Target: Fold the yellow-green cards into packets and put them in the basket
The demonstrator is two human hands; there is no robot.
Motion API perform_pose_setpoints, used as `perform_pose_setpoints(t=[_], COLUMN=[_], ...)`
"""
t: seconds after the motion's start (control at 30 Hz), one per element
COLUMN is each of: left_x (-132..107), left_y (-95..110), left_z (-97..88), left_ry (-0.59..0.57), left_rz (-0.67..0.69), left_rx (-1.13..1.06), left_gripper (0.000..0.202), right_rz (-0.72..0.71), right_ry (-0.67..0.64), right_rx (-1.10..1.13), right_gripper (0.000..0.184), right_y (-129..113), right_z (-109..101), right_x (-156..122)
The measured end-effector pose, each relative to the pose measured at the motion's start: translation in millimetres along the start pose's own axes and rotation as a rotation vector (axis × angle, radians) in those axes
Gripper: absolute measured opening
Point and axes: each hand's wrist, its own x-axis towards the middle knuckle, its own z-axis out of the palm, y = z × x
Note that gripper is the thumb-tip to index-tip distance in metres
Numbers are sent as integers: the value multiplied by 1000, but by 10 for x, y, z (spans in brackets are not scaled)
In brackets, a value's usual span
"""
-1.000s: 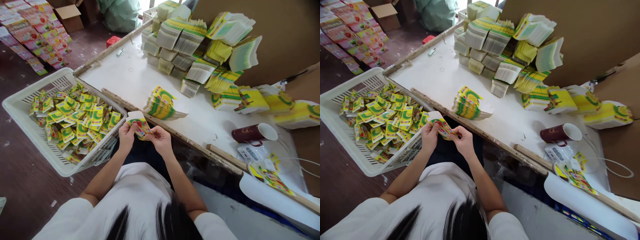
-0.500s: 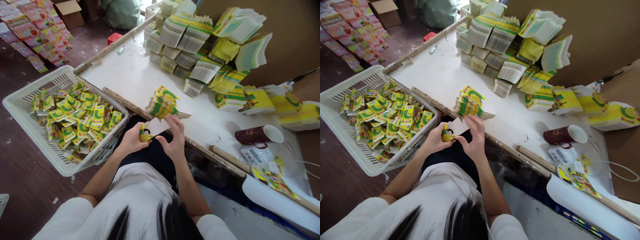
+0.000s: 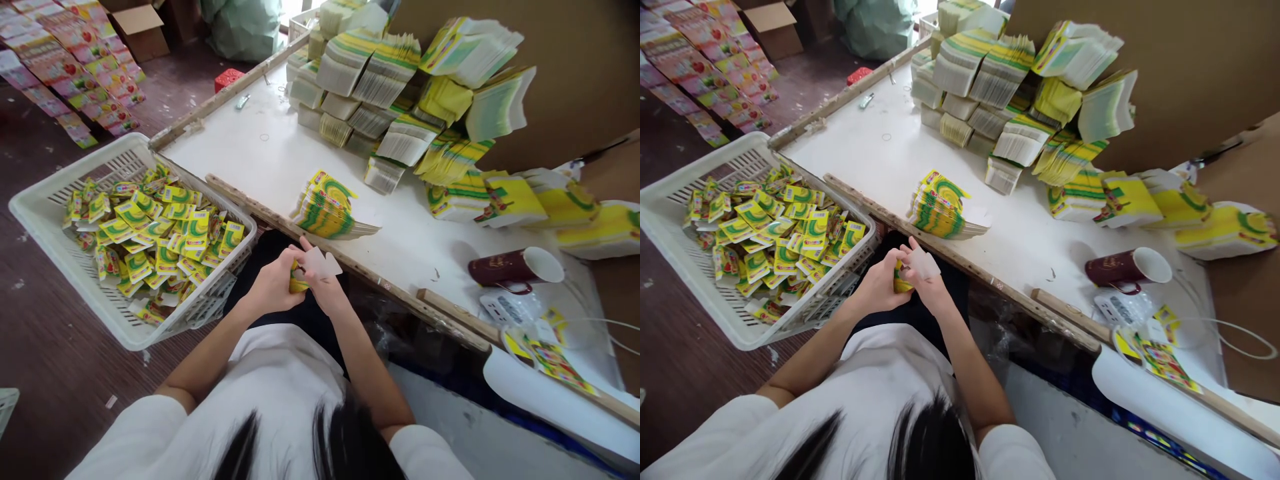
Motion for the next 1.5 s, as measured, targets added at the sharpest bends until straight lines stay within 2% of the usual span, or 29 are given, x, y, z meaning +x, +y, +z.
perform_pose_setpoints(t=[0.07, 0.13, 0.2, 0.27, 0.33, 0.4, 0.43, 0.57, 0.7, 0.77, 0.83, 0.93, 0.97, 1.03, 1.07, 1.13, 1.2, 1.27, 1.33, 1.43, 1.5], left_x=[0, 8, 24, 43, 58, 67, 71, 84, 106, 120, 126, 81, 47, -42, -89, -169, -213, -214, -186, -129, -94], left_y=[-25, -41, -41, -32, -28, -39, -50, -90, -71, -47, -36, -99, -151, -293, -376, -531, -628, -643, -593, -476, -407], left_z=[60, 111, 114, 59, -34, -128, -165, -239, -233, -213, -200, -260, -315, -472, -564, -726, -802, -763, -641, -432, -325], left_ry=[-1, 67, 136, 141, 121, 117, 124, 123, 69, 93, 127, 135, 159, 302, 431, 658, 726, 664, 530, 372, 307], left_rz=[-26, -59, -81, -97, -127, -138, -130, -90, -56, -59, -76, -124, -162, -285, -363, -502, -536, -465, -363, -299, -314], left_rx=[-61, -100, -51, 67, 143, 126, 107, 60, 16, 41, 87, 124, 140, 225, 304, 449, 486, 427, 320, 175, 54], left_gripper=[65, 78, 84, 74, 58, 50, 49, 50, 52, 51, 49, 48, 49, 55, 61, 85, 97, 90, 73, 54, 53], right_rz=[-138, -230, -272, -266, -253, -266, -283, -332, -316, -325, -342, -335, -334, -360, -390, -456, -435, -347, -283, -265, -294], right_ry=[-17, -3, 87, 216, 250, 163, 110, 45, -102, -62, 53, 103, 105, 192, 287, 517, 621, 626, 602, 599, 633], right_rx=[-221, -405, -461, -423, -389, -455, -520, -728, -751, -733, -708, -661, -647, -662, -705, -833, -989, -1116, -1181, -1196, -1161], right_gripper=[76, 56, 46, 47, 55, 66, 66, 33, 23, 22, 25, 46, 55, 63, 60, 47, 44, 35, 28, 33, 38], right_y=[-52, -92, -93, -56, -7, 22, 22, -96, -248, -234, -163, -94, -110, -202, -264, -376, -431, -428, -411, -457, -532], right_z=[-1, -4, -27, -75, -130, -177, -199, -333, -461, -418, -307, -167, -168, -264, -354, -579, -797, -950, -1025, -1022, -946], right_x=[-39, -52, -35, -6, 12, 10, 4, -16, -4, 12, 35, 91, 123, 222, 290, 459, 645, 807, 910, 927, 861])
